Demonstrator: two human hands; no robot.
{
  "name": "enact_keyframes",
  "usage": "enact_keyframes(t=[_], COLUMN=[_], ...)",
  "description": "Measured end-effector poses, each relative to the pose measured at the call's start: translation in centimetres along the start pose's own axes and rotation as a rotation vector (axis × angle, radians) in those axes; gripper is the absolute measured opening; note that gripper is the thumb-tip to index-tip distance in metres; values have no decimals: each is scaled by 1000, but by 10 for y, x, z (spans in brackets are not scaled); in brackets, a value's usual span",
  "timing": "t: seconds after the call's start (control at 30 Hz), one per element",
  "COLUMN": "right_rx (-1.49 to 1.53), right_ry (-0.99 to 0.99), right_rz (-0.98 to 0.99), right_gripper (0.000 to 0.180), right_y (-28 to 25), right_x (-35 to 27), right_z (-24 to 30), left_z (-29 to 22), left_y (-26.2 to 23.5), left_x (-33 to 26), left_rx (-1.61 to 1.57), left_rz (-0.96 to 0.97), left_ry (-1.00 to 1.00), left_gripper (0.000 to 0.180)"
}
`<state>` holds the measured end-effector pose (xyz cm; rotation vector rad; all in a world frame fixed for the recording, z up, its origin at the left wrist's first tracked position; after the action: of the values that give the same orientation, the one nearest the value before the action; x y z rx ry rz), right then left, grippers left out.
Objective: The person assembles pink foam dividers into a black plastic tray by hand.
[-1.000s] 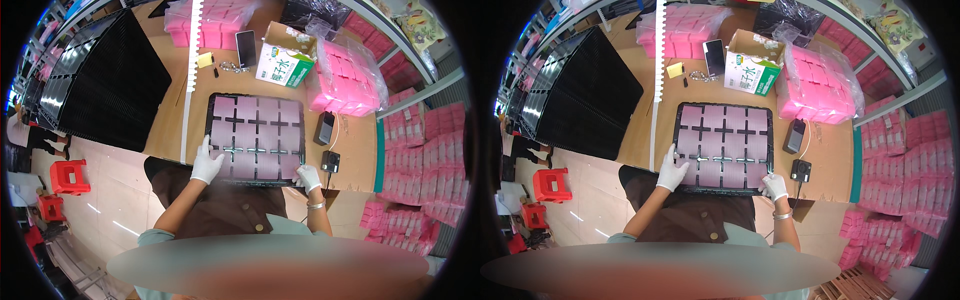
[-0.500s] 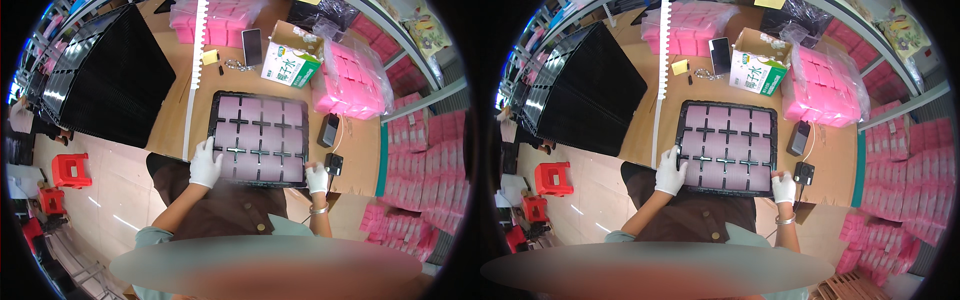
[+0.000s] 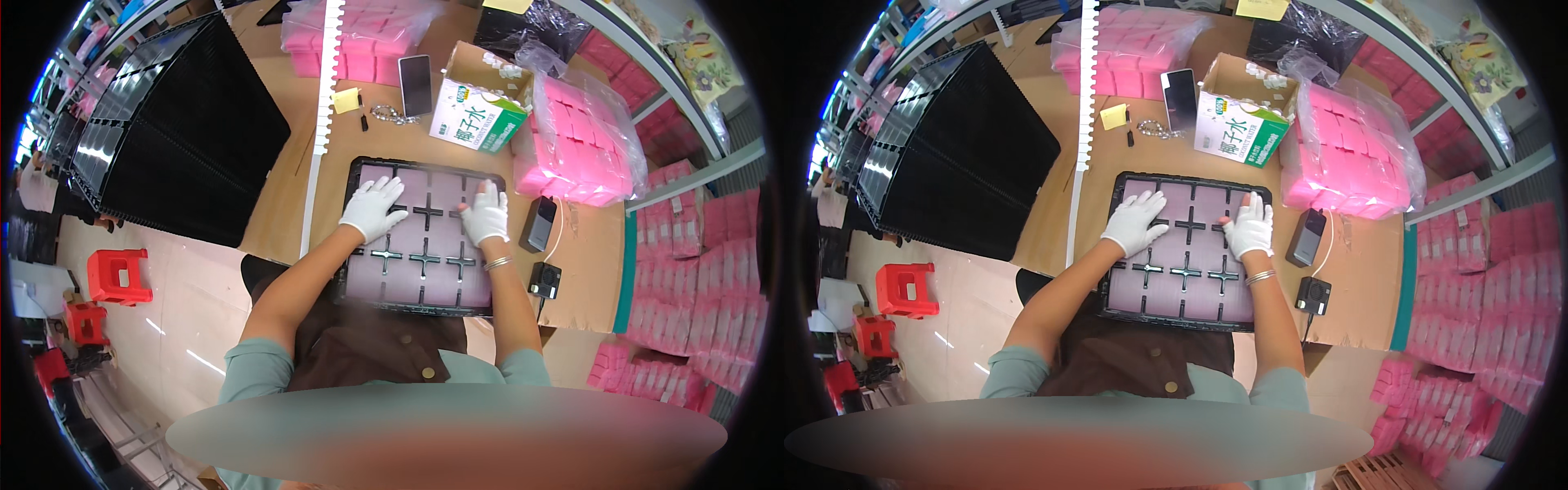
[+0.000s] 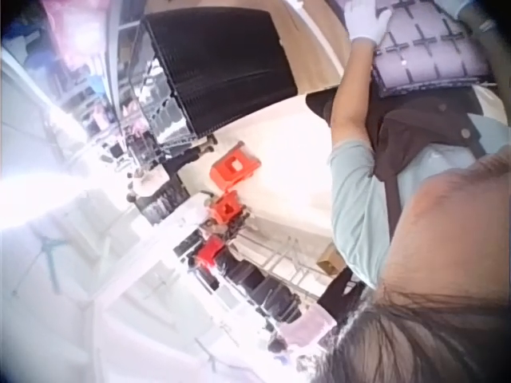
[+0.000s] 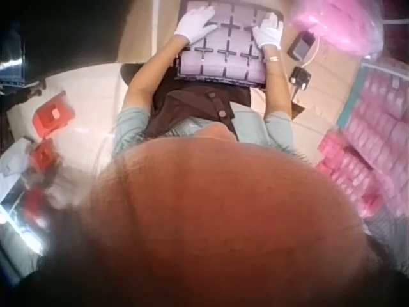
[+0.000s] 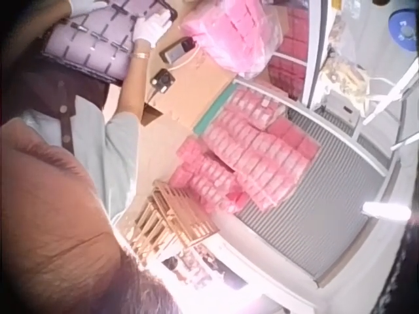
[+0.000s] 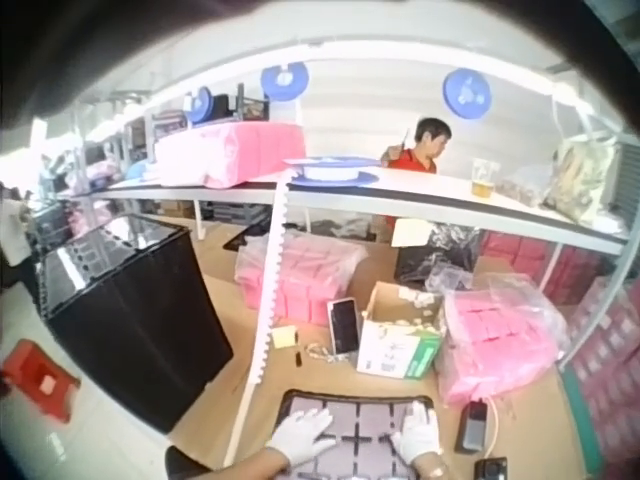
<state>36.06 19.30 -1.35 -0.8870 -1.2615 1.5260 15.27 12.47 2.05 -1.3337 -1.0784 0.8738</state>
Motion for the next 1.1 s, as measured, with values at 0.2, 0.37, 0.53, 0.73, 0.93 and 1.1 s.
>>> enact_keyframes(t=[0.2,0.37,0.53,0.73,0.93,1.1], right_rx=[-41,-24,21,330,271,340], right_ry=[-27,-139,-217,-285,-489,-477], right_rz=[27,79,178,257,263,213], right_gripper=[81,82,81,78,49,40], right_y=[-11,-31,-39,-51,-43,-52], right_x=[4,-20,-54,-154,-222,-221], right_z=[3,13,0,38,32,50], left_z=[35,44,49,-50,-38,-51], left_y=[-9,3,3,-34,-35,-43], left_x=[8,0,-11,-111,-169,-169], left_rx=[117,217,163,-147,-15,-90], left_rz=[-57,-217,-29,19,232,205], left_ry=[-197,-247,-127,407,476,502], left_gripper=[70,48,25,55,59,50])
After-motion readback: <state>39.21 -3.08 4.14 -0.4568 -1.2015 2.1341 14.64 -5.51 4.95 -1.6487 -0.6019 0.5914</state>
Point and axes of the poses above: each hand's wrist, its own x-axis towards the middle knuckle, its own y-axis out of the palm, z = x × y, the point moved 10 cm from there along x, towards the middle knuckle, and after that the axes turned 10 degrees about x, right-handed, at the moved point
